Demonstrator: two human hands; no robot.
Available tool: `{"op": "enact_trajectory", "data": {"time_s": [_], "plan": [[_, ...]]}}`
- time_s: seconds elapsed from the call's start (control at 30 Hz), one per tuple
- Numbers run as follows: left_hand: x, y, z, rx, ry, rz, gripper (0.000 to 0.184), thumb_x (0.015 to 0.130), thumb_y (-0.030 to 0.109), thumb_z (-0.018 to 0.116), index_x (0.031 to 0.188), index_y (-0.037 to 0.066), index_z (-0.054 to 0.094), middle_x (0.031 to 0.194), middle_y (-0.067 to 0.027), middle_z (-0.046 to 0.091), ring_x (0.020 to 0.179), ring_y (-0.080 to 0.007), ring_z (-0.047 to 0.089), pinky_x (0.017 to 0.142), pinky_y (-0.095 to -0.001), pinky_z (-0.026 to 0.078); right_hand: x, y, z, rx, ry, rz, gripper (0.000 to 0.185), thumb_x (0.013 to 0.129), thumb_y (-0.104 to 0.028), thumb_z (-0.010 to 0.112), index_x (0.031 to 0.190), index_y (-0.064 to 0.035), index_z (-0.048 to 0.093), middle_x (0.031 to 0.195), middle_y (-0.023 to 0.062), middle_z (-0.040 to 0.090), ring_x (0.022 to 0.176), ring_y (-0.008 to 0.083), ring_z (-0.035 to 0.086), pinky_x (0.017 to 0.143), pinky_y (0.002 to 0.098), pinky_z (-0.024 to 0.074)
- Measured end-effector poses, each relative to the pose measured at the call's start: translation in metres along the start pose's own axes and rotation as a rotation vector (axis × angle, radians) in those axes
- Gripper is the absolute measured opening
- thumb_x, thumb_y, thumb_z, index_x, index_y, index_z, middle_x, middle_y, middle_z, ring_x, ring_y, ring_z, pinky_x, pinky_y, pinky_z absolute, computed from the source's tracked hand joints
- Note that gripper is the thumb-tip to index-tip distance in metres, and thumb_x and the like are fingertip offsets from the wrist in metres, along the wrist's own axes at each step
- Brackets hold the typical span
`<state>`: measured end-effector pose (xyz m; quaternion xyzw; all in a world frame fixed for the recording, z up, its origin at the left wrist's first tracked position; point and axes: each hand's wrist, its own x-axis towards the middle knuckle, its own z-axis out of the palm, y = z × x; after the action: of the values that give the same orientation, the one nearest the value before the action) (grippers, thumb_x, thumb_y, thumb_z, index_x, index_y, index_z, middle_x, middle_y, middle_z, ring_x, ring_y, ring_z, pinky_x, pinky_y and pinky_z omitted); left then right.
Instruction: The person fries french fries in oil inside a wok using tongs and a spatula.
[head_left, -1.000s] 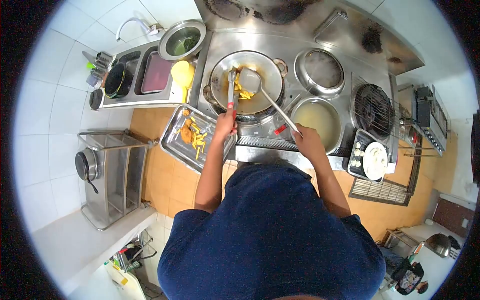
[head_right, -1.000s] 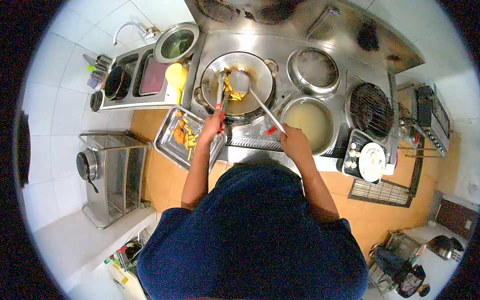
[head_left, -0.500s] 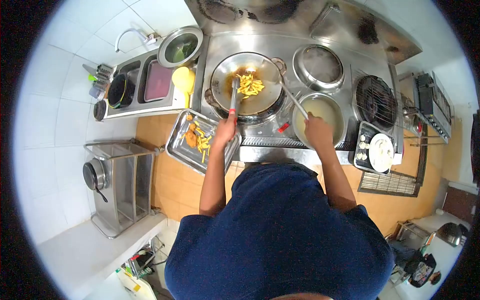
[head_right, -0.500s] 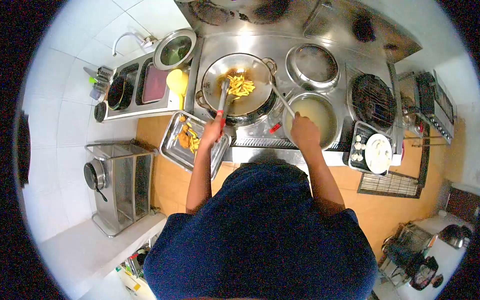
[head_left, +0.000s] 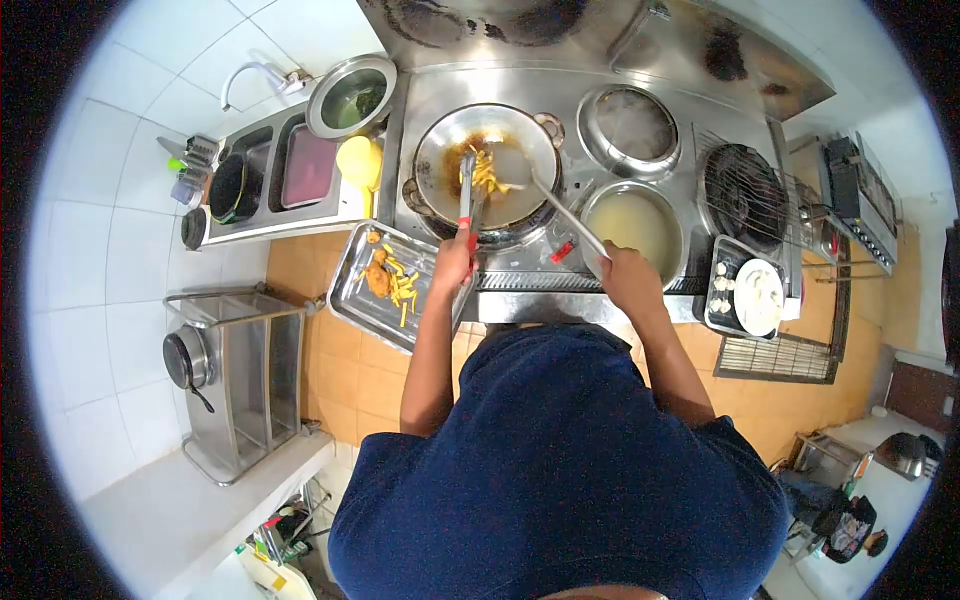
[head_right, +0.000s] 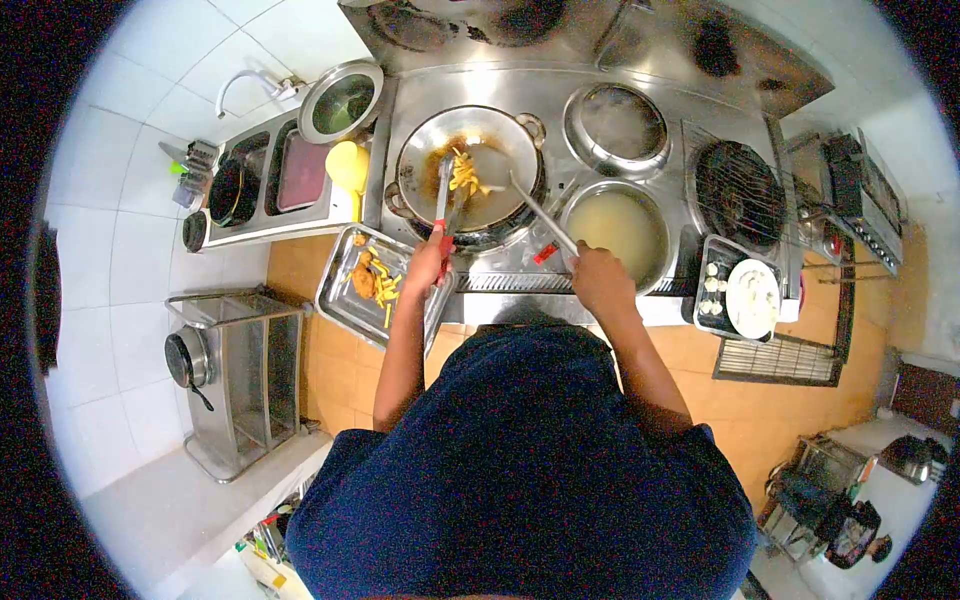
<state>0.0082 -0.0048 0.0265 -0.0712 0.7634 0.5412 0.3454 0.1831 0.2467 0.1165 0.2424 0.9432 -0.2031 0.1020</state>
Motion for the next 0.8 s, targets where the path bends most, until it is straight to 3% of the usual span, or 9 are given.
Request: {"op": "enact_trajectory", "data": {"time_s": [0.23,0.33,0.47,0.6,0.8], "plan": [[0.013,-0.011,-0.023,0.184,0.195,0.110,0.067,0.095,0.064,0.042,0.073,0.004,0.062,0.055,-0.0062,0.055,0.042,-0.0163,0.050,0.040,-0.0320,0.036,0.017,0.006,-0.002,-0.045,0.080,0.083,0.034,0.095,-0.025,0.053,0.121,-0.0061,0.062,0.093,0.0259,0.067,0.085,0.0432,0.067,0.074,0.0523,0.0535],[0.020,0.000,-0.027,0.166,0.242,0.138,0.076,0.097,0.062,0.037,0.063,-0.002,0.060,0.054,-0.0151,0.057,0.052,-0.0278,0.061,0.056,-0.0410,0.044,0.022,0.004,-0.002,-0.050,0.070,0.083,0.029,0.095,-0.025,0.053,0.113,-0.0040,0.061,0.095,0.0261,0.067,0.085,0.0417,0.068,0.076,0.0523,0.0547],[0.040,0.006,-0.024,0.259,0.206,0.086,0.075,0.096,0.062,0.040,0.065,-0.003,0.060,0.055,-0.0160,0.058,0.055,-0.0279,0.062,0.060,-0.0417,0.046,0.033,0.006,0.016,0.048,0.015,0.021,0.027,0.094,-0.026,0.054,0.110,-0.0052,0.063,0.097,0.0253,0.067,0.089,0.0436,0.066,0.079,0.0540,0.0531],[0.043,0.003,-0.015,0.149,0.102,0.022,0.071,0.095,0.063,0.042,0.076,-0.002,0.063,0.055,-0.0100,0.057,0.044,-0.0203,0.053,0.042,-0.0357,0.039,0.032,0.002,0.015,0.138,0.028,-0.050,0.026,0.094,-0.026,0.055,0.105,-0.0056,0.065,0.097,0.0244,0.067,0.090,0.0439,0.065,0.081,0.0540,0.0522],[0.030,0.003,-0.014,-0.015,-0.016,0.009,0.073,0.094,0.067,0.042,0.090,0.000,0.068,0.056,-0.0040,0.052,0.036,-0.0140,0.040,0.035,-0.0299,0.029,0.033,-0.005,0.008,0.105,0.052,-0.038,0.027,0.094,-0.026,0.053,0.105,-0.0033,0.065,0.095,0.0252,0.067,0.087,0.0442,0.066,0.079,0.0525,0.0534]]}}
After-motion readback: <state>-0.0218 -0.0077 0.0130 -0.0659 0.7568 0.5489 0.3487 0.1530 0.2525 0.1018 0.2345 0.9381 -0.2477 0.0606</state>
